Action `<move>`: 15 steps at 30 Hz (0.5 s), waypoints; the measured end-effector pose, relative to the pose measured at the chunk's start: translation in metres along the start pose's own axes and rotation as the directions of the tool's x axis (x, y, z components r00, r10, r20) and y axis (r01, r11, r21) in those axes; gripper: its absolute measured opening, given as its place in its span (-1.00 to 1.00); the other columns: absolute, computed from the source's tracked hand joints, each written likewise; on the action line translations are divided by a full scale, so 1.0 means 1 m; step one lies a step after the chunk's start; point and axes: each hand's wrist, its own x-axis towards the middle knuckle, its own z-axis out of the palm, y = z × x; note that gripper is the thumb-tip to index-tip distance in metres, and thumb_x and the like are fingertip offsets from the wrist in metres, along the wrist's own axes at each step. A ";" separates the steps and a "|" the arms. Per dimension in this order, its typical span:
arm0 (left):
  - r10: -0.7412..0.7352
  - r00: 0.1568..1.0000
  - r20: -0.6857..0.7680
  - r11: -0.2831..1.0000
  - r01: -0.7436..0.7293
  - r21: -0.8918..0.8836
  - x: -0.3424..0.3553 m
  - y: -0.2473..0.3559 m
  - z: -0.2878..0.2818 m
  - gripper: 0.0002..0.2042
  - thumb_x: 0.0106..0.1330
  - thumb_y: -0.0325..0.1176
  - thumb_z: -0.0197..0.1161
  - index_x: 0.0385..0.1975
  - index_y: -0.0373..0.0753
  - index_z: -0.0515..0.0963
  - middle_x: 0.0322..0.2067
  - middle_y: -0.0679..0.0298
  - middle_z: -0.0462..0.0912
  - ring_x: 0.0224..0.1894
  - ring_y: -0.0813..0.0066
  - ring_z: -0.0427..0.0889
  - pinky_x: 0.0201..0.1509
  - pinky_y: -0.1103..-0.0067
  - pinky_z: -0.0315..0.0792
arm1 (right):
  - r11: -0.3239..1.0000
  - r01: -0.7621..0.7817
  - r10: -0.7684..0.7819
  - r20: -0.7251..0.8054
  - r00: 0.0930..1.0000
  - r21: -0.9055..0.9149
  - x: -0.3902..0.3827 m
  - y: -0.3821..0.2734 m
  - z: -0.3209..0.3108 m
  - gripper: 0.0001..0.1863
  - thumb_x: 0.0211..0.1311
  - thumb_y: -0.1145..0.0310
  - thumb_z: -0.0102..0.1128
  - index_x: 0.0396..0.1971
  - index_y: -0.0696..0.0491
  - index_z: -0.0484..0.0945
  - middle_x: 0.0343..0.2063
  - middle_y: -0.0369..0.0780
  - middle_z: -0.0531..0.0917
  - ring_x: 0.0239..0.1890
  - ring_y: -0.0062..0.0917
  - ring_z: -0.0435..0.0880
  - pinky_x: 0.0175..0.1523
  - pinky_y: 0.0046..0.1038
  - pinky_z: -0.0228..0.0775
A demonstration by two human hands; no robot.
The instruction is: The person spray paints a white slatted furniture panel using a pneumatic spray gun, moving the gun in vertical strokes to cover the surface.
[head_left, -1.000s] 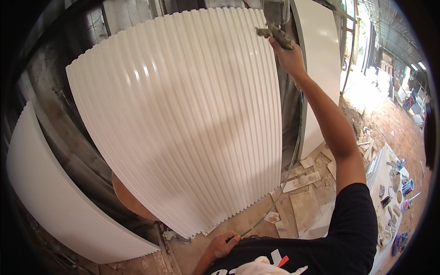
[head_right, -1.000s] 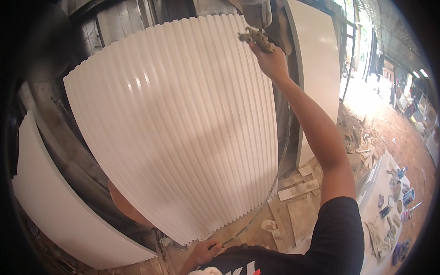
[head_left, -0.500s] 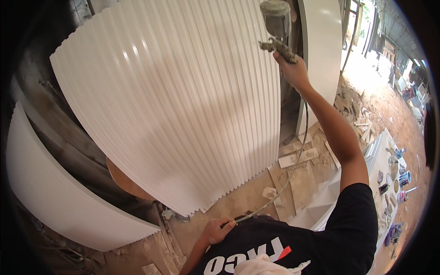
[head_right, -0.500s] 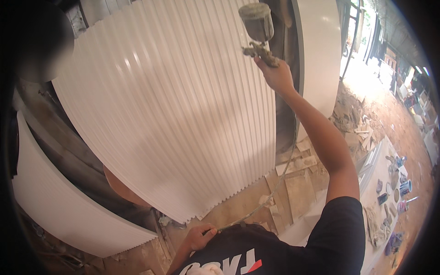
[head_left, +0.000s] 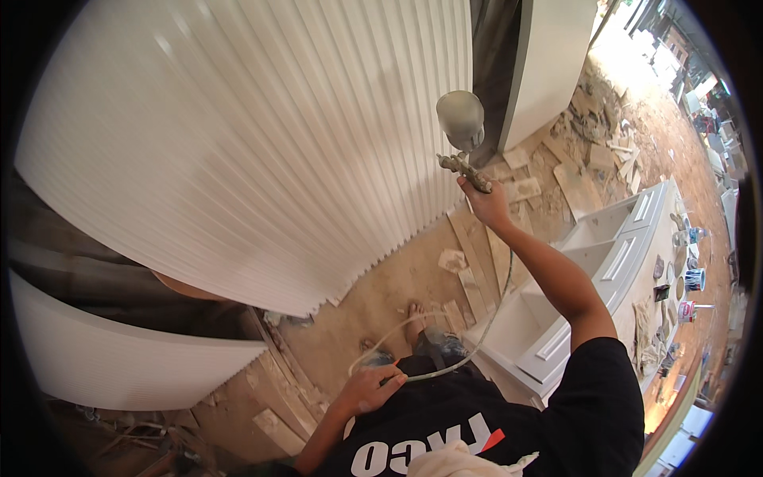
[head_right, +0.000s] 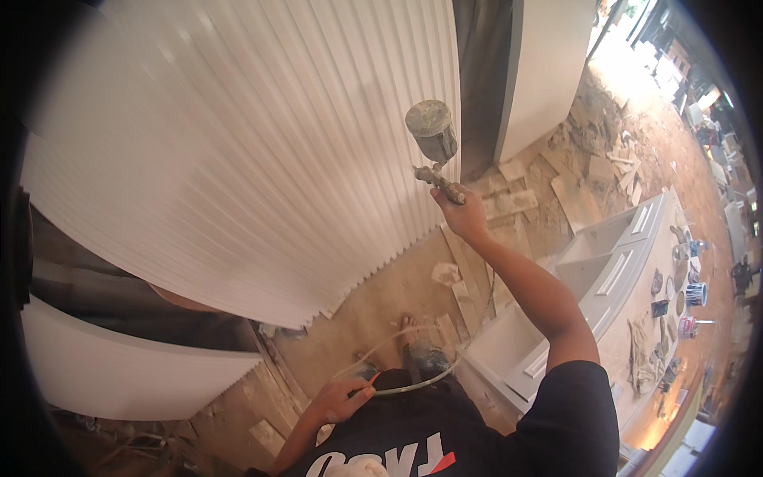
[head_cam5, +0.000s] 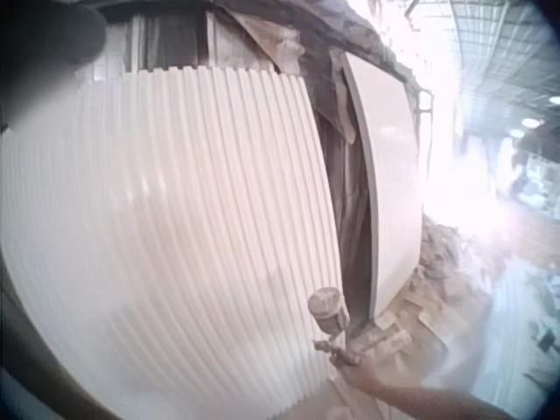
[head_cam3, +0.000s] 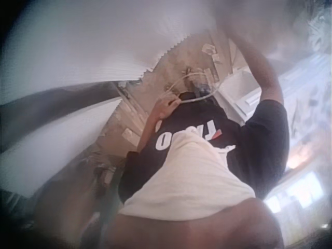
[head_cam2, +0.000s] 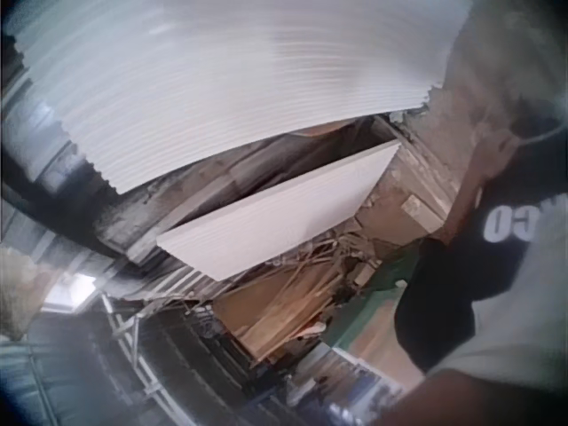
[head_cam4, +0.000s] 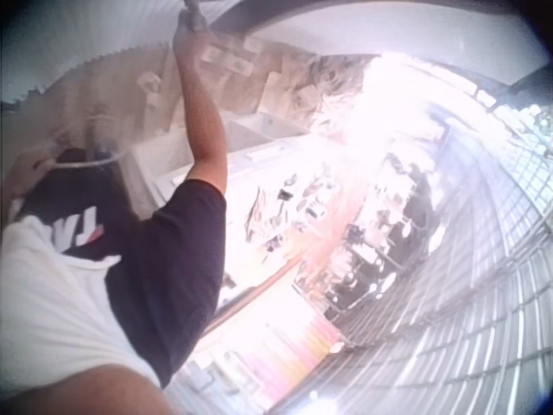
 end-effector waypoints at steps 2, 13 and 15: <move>-0.043 0.997 0.068 0.999 0.043 0.003 0.011 -0.006 0.004 -0.66 0.39 -0.04 0.12 -0.24 -0.20 0.64 -0.35 0.08 0.68 -0.25 0.02 0.65 -0.17 0.31 0.47 | 0.999 -0.052 0.052 0.015 0.999 -0.004 -0.003 0.034 0.031 -0.58 0.25 0.02 0.31 -0.27 0.13 0.65 -0.58 -0.23 0.61 -0.48 -0.55 0.55 -0.30 -0.40 0.39; -0.218 0.939 0.264 0.960 0.256 -0.117 0.077 -0.072 0.051 -0.64 0.40 0.02 0.07 -0.23 -0.13 0.65 -0.31 0.14 0.70 -0.22 0.06 0.66 -0.14 0.30 0.50 | 0.948 -0.274 0.291 0.097 0.952 -0.161 -0.025 0.231 0.173 -0.53 0.23 -0.11 0.25 -0.27 0.06 0.66 -0.49 -0.03 0.67 -0.33 -0.05 0.66 -0.22 -0.18 0.42; -0.263 0.916 0.302 0.946 0.306 -0.104 0.089 -0.079 0.053 -0.64 0.40 0.03 0.07 -0.21 -0.13 0.64 -0.30 0.15 0.70 -0.21 0.07 0.66 -0.14 0.30 0.50 | 0.923 -0.321 0.345 0.092 0.934 -0.211 -0.029 0.261 0.193 -0.52 0.23 -0.13 0.23 -0.22 0.04 0.66 -0.45 -0.01 0.68 -0.27 -0.02 0.66 -0.19 -0.14 0.42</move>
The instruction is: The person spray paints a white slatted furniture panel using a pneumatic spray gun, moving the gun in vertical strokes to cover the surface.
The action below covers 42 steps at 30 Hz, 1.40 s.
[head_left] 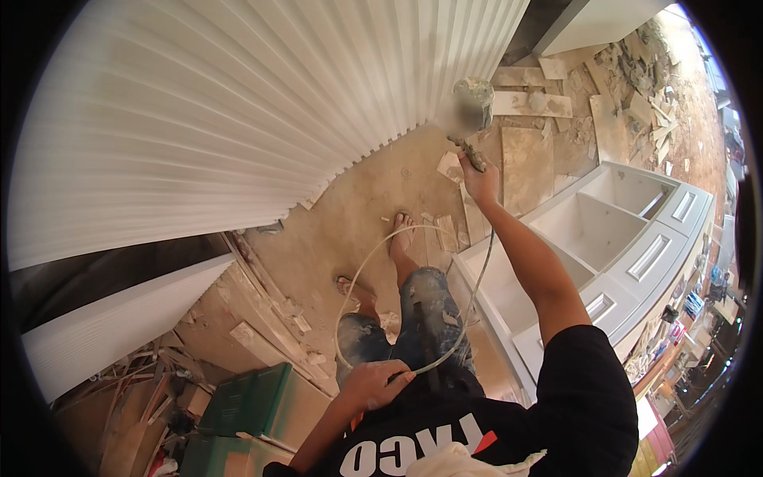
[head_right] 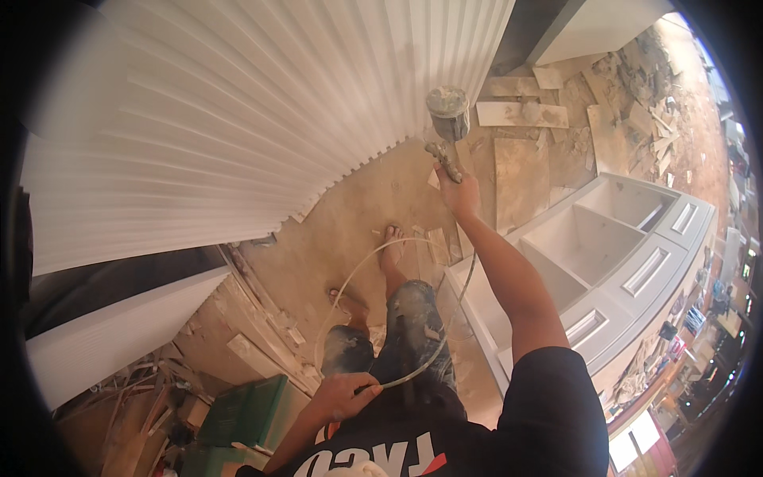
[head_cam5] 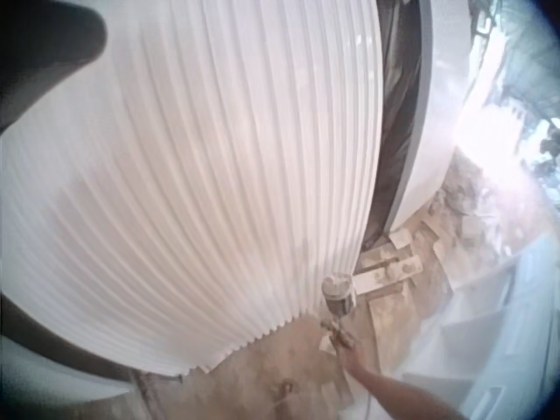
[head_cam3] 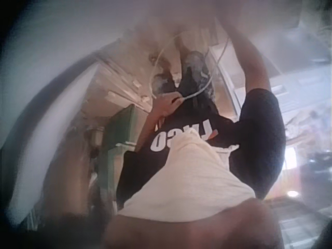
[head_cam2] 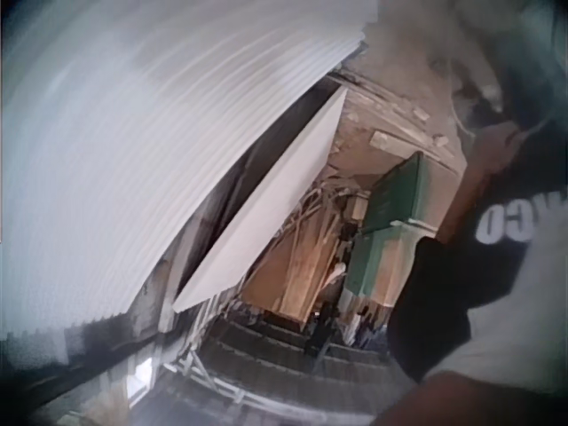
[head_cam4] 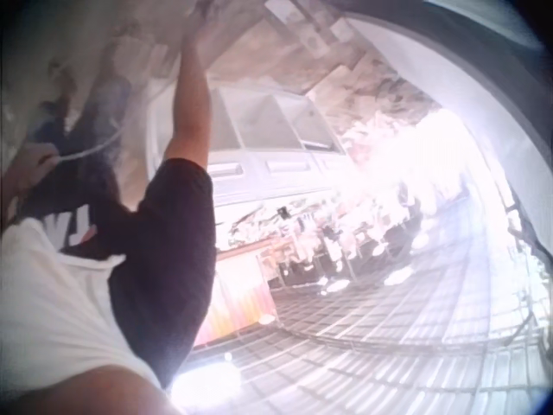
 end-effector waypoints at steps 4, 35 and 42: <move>-0.082 0.996 0.026 0.993 0.084 -0.085 0.023 -0.009 -0.006 -0.67 0.36 -0.02 0.14 -0.21 -0.14 0.66 -0.36 0.13 0.70 -0.27 0.10 0.67 -0.18 0.35 0.50 | 0.991 -0.112 0.114 0.022 0.993 -0.070 0.012 0.043 0.047 -0.49 0.22 -0.16 0.21 -0.15 0.02 0.67 -0.38 0.03 0.69 -0.23 -0.01 0.67 -0.17 -0.17 0.44; 0.504 0.847 -0.166 0.846 -0.445 0.295 -0.152 -0.014 -0.087 -0.59 0.39 0.04 0.10 -0.18 -0.21 0.65 -0.28 0.02 0.70 -0.18 0.06 0.67 -0.09 0.33 0.48 | 0.910 0.396 -0.346 -0.301 0.888 0.122 -0.133 -0.347 -0.251 -0.58 0.23 -0.02 0.28 -0.05 -0.05 0.68 -0.47 -0.13 0.70 -0.39 -0.36 0.68 -0.20 -0.33 0.45; 0.460 0.880 -0.122 0.861 -0.408 0.304 -0.198 -0.011 -0.116 -0.58 0.40 0.04 0.09 -0.17 -0.22 0.65 -0.30 0.03 0.70 -0.21 0.17 0.68 -0.09 0.40 0.48 | 0.816 0.568 -0.456 -0.486 0.746 0.106 -0.178 -0.470 -0.330 -0.52 0.20 -0.10 0.29 -0.21 0.06 0.70 -0.67 -0.21 0.60 -0.55 -0.46 0.60 -0.32 -0.34 0.41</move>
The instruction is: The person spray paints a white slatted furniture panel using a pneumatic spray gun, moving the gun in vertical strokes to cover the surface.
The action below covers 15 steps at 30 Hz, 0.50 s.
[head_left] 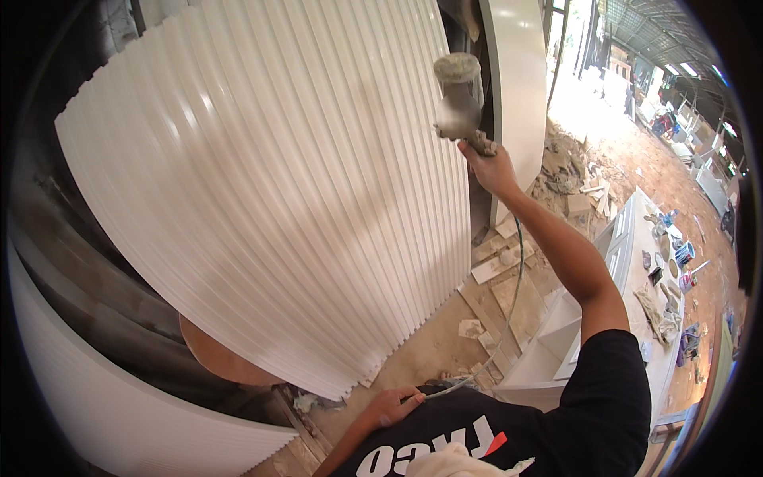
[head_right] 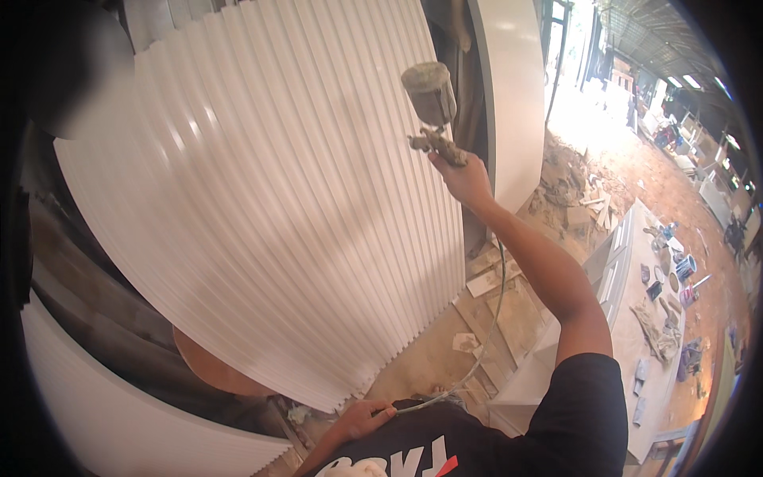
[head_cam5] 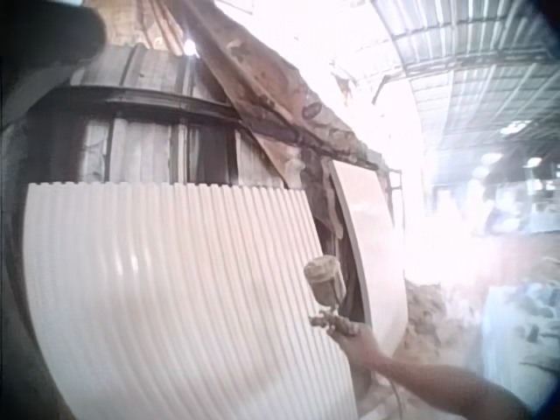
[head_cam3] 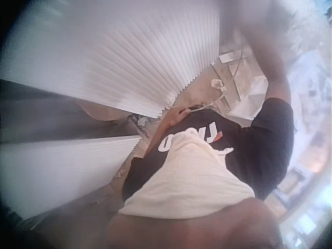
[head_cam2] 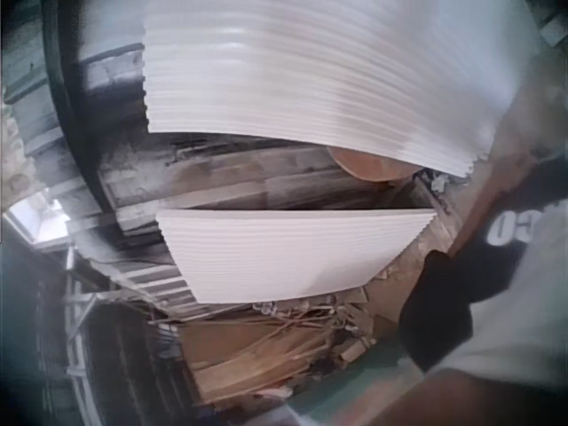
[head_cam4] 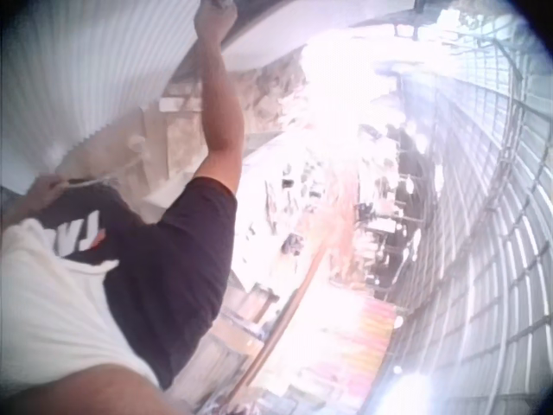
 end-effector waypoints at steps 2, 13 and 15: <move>0.062 0.996 -0.060 0.998 -0.062 -0.003 -0.004 -0.009 -0.004 -0.59 0.41 0.04 0.10 -0.17 -0.21 0.66 -0.39 0.11 0.68 -0.31 0.31 0.64 -0.14 0.45 0.47 | 0.997 0.079 -0.077 -0.055 0.995 0.019 0.018 -0.032 -0.006 -0.57 0.27 -0.05 0.28 -0.40 0.09 0.63 -0.70 -0.33 0.51 -0.60 -0.62 0.46 -0.43 -0.44 0.30; 0.127 0.973 -0.195 0.986 -0.145 -0.083 -0.026 -0.036 -0.011 -0.64 0.46 -0.03 0.07 -0.23 -0.19 0.68 -0.60 0.36 0.49 -0.49 0.59 0.44 -0.32 0.57 0.37 | 0.957 0.259 -0.206 -0.326 0.923 0.130 0.074 -0.183 -0.036 -0.46 0.14 -0.14 0.33 -0.36 0.14 0.67 -0.65 -0.21 0.64 -0.51 -0.47 0.66 -0.28 -0.36 0.45; 0.078 0.979 -0.186 0.985 -0.104 -0.134 -0.029 -0.038 -0.014 -0.64 0.47 -0.05 0.06 -0.24 -0.20 0.68 -0.61 0.40 0.46 -0.51 0.63 0.39 -0.35 0.60 0.34 | 0.941 0.296 -0.223 -0.359 0.906 0.164 0.076 -0.198 -0.028 -0.47 0.14 -0.14 0.33 -0.34 0.12 0.68 -0.63 -0.22 0.65 -0.51 -0.49 0.66 -0.27 -0.37 0.46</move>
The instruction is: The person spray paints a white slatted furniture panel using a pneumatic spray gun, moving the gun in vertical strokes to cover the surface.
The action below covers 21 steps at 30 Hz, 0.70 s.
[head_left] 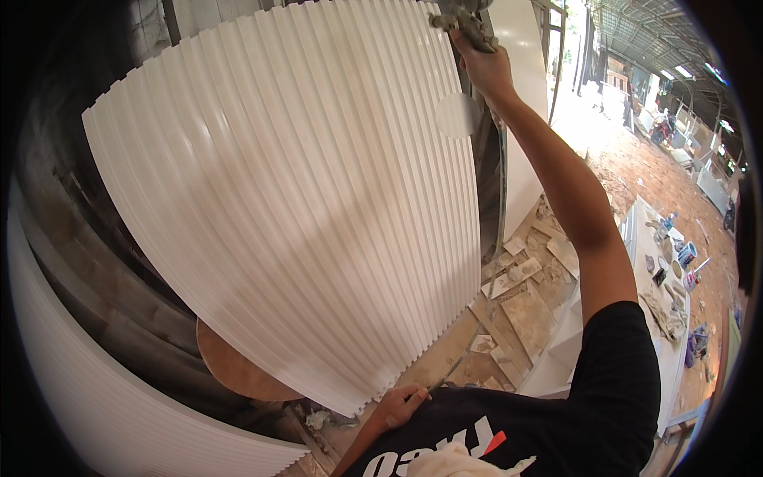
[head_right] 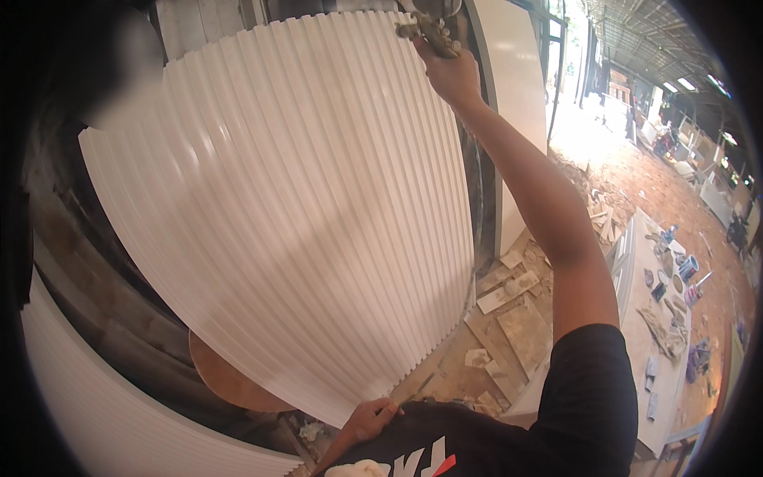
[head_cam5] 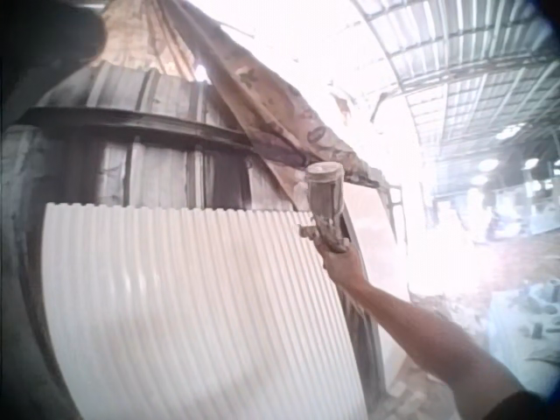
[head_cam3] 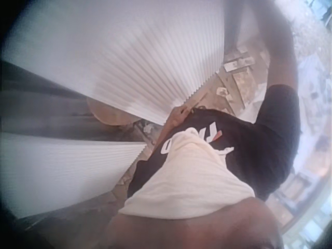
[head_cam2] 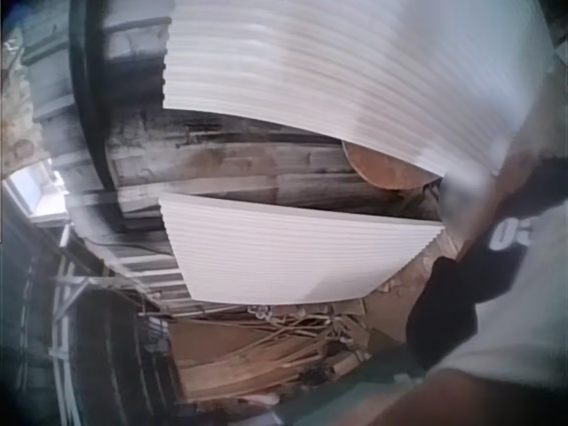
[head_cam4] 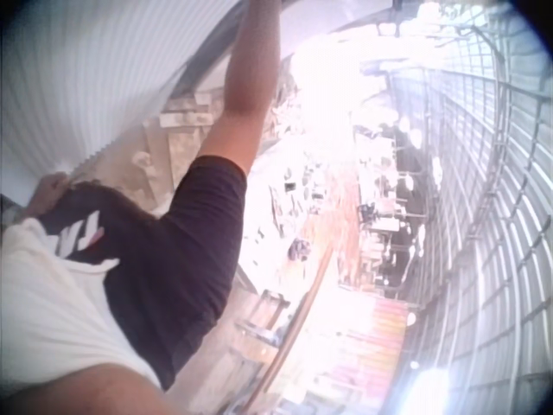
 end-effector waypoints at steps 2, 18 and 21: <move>0.006 1.000 -0.013 0.999 -0.007 -0.036 -0.002 -0.006 -0.002 -0.64 0.47 -0.05 0.06 -0.24 -0.20 0.68 -0.62 0.42 0.44 -0.52 0.64 0.38 -0.37 0.61 0.32 | 1.000 -0.015 0.015 0.008 1.000 -0.006 -0.003 -0.008 0.004 -0.46 0.15 -0.16 0.32 -0.37 0.12 0.67 -0.63 -0.26 0.64 -0.52 -0.55 0.64 -0.29 -0.40 0.45; -0.107 0.980 0.170 0.992 0.116 -0.046 -0.027 -0.042 0.003 -0.64 0.41 -0.03 0.12 -0.26 -0.20 0.69 -0.48 0.15 0.65 -0.38 0.37 0.62 -0.23 0.48 0.44 | 0.951 -0.218 0.254 0.147 0.956 -0.219 -0.230 0.186 0.020 -0.48 0.22 -0.09 0.32 -0.54 0.13 0.60 -0.68 -0.33 0.55 -0.57 -0.61 0.50 -0.39 -0.46 0.34; -0.185 0.961 0.207 0.980 0.196 -0.034 -0.026 -0.043 0.012 -0.65 0.40 -0.05 0.13 -0.25 -0.23 0.67 -0.41 0.07 0.68 -0.31 0.19 0.67 -0.17 0.40 0.47 | 0.905 -0.326 0.382 0.184 0.906 -0.273 -0.289 0.231 0.005 -0.52 0.22 -0.06 0.33 -0.47 0.14 0.64 -0.68 -0.33 0.55 -0.56 -0.61 0.51 -0.39 -0.44 0.35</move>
